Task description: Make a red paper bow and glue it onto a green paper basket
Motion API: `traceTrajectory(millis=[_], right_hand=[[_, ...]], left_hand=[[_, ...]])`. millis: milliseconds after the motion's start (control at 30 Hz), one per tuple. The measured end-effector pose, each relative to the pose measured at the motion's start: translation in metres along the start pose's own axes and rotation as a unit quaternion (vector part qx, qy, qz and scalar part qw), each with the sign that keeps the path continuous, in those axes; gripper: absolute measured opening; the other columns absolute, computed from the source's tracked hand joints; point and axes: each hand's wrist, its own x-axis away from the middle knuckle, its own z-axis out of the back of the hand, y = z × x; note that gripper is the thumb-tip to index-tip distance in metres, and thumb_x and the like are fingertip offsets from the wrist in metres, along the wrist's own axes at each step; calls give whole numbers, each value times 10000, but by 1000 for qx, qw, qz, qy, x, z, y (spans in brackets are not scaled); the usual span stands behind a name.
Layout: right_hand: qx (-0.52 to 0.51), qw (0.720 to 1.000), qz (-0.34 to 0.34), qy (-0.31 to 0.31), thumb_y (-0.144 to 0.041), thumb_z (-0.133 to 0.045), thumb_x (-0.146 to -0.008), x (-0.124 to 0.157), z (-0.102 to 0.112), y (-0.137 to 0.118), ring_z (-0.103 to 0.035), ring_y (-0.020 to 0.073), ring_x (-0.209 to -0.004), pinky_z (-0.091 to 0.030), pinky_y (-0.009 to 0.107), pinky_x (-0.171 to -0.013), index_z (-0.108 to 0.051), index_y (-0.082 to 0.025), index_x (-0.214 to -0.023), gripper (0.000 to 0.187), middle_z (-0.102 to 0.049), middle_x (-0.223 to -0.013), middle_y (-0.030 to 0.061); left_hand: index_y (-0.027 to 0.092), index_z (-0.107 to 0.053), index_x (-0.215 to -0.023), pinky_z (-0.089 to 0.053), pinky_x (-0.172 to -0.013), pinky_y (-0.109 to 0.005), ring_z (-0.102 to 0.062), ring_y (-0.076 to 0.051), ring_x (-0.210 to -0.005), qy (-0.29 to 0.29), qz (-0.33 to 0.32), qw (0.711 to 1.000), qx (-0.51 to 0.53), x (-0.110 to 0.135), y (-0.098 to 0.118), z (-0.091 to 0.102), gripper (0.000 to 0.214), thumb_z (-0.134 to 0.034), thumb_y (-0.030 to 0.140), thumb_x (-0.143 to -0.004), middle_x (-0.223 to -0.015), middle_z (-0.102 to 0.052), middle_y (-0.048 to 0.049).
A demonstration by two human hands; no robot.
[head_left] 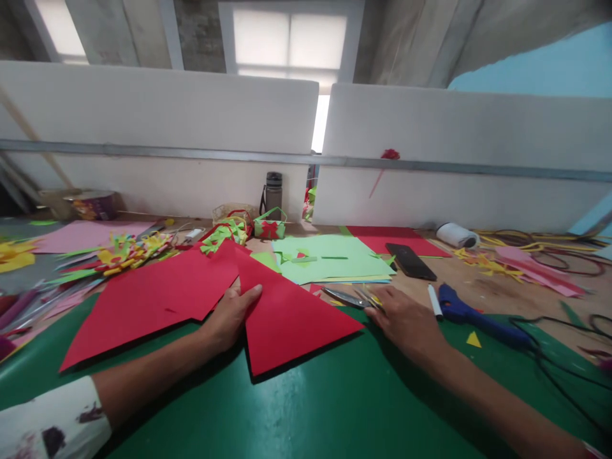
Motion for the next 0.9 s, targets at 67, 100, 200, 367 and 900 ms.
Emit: traceTrajectory(millis=[67, 100, 200, 367, 900], right_hand=[[-25, 997, 61, 41, -292, -515, -884, 3, 1, -17, -608, 295, -998, -497, 414, -792, -571, -179, -1119, 266, -651, -1081, 147], [-43, 991, 104, 67, -335, -516, -896, 5, 3, -27, -579, 287, -1060, -475, 429, -875, -549, -180, -1161, 308, -632, -1129, 142], [-111, 945, 256, 170, -447, -516, -901, 11, 6, -57, -531, 308, -1131, -437, 496, -949, -522, -165, -1201, 411, -602, -1164, 160], [-161, 921, 309, 174, -486, -500, -899, 13, 0, -90, -527, 321, -1122, -453, 519, -919, -561, -129, -1110, 419, -609, -1104, 176], [-230, 912, 302, 159, -382, -519, -918, 1, -19, -103, -578, 258, -1027, -413, 511, -951, -540, -186, -1096, 266, -638, -1043, 122]], left_hand=[[158, -577, -883, -503, -552, -309, -654, -212, -544, 14, 1, 1000, 5, -2, 1, -1, 233, -657, 305, -720, -604, -674, -32], [160, -577, -873, -498, -550, -305, -657, -214, -554, 19, 2, 1000, 7, -3, 1, -1, 202, -629, 301, -738, -598, -670, -32], [164, -580, -897, -498, -556, -311, -670, -228, -601, 29, 1, 1000, 7, -5, 1, 0, 176, -568, 290, -774, -627, -679, -38], [152, -579, -980, -516, -592, -329, -683, -241, -680, 32, -7, 999, 2, -8, 0, 0, 250, -562, 279, -765, -755, -709, -71], [149, -598, -812, -484, -564, -309, -643, -217, -595, -9, 1, 1000, 5, -13, -4, 5, 218, -637, 341, -717, -670, -682, -64]])
